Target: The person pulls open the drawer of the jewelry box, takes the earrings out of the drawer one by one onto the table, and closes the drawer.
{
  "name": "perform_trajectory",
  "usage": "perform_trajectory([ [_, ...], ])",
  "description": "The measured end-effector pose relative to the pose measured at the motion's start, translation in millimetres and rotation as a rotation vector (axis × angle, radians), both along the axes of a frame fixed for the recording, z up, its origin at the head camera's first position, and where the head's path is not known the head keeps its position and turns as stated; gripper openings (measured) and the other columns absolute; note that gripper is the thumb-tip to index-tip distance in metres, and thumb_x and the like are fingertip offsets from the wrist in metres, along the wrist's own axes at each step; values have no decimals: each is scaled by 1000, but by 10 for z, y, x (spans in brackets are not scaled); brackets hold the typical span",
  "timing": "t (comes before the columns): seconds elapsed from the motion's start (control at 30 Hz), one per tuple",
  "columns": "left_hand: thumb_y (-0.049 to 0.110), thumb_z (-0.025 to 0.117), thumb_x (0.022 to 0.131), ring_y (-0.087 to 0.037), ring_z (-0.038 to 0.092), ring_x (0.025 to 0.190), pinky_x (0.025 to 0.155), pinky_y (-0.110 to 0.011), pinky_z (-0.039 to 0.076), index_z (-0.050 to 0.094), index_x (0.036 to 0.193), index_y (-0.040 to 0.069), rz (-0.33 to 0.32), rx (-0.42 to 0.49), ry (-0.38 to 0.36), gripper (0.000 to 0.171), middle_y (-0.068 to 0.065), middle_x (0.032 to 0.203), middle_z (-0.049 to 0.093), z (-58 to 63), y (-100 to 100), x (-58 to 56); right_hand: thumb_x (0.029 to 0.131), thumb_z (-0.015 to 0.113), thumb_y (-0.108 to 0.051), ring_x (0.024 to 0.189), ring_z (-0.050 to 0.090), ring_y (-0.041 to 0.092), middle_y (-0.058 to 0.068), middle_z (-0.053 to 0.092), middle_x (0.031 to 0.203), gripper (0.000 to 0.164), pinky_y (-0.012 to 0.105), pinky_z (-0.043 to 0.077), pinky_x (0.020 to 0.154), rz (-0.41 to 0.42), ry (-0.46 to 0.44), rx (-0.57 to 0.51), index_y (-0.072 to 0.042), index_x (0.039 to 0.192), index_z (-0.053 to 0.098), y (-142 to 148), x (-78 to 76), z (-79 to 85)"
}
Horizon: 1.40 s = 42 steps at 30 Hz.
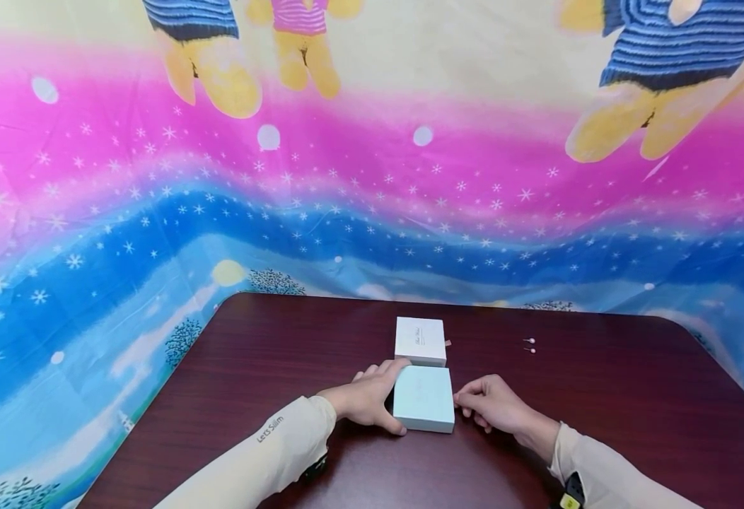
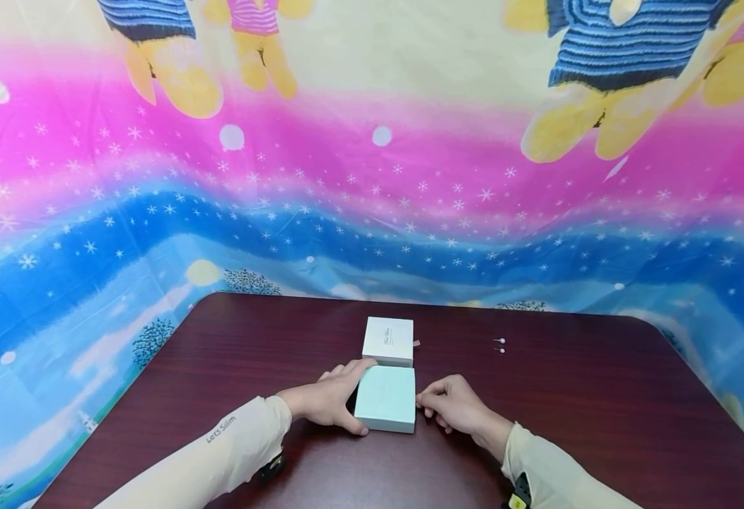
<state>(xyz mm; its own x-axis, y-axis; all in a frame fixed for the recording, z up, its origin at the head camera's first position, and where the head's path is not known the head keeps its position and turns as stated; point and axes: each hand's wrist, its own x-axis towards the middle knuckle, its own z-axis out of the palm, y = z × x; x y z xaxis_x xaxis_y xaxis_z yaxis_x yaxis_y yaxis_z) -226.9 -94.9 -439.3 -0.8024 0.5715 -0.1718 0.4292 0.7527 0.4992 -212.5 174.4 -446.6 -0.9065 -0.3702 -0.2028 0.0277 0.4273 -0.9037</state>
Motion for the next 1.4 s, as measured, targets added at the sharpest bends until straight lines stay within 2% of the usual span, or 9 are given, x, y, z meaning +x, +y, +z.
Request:
perform_trajectory([
  [0.4, 39, 89, 73, -15, 41, 114, 97, -34, 32, 25, 155, 24, -7, 23, -14, 105, 2, 149, 43, 0, -5, -7, 98, 60, -14, 46, 42, 6, -3, 56, 65, 22, 22, 39, 46, 11, -5, 2, 4, 93, 73, 23, 5, 17],
  [0.77, 40, 89, 72, -18, 42, 122, 102, -37, 33, 23, 156, 24, -4, 9, -6, 108, 1, 153, 40, -6, -1, -5, 97, 60, -14, 46, 41, 5, -5, 56, 65, 23, 20, 37, 45, 8, -9, 0, 5, 93, 73, 40, -5, 10],
  [1.0, 40, 88, 74, -23, 39, 131, 110, -45, 30, 20, 157, 24, -4, 10, -24, 108, 0, 155, 38, 0, -6, -4, 98, 60, -15, 47, 42, 6, -5, 56, 65, 23, 21, 37, 46, 4, -12, 18, 3, 93, 73, 37, -7, 14],
  [1.4, 40, 87, 75, -22, 39, 131, 110, -45, 30, 20, 157, 25, -9, 10, -34, 107, 1, 156, 37, 6, -10, -2, 97, 61, -15, 46, 41, 6, -4, 56, 65, 23, 20, 37, 45, 12, -17, 2, 4, 91, 73, 39, -3, 26],
])
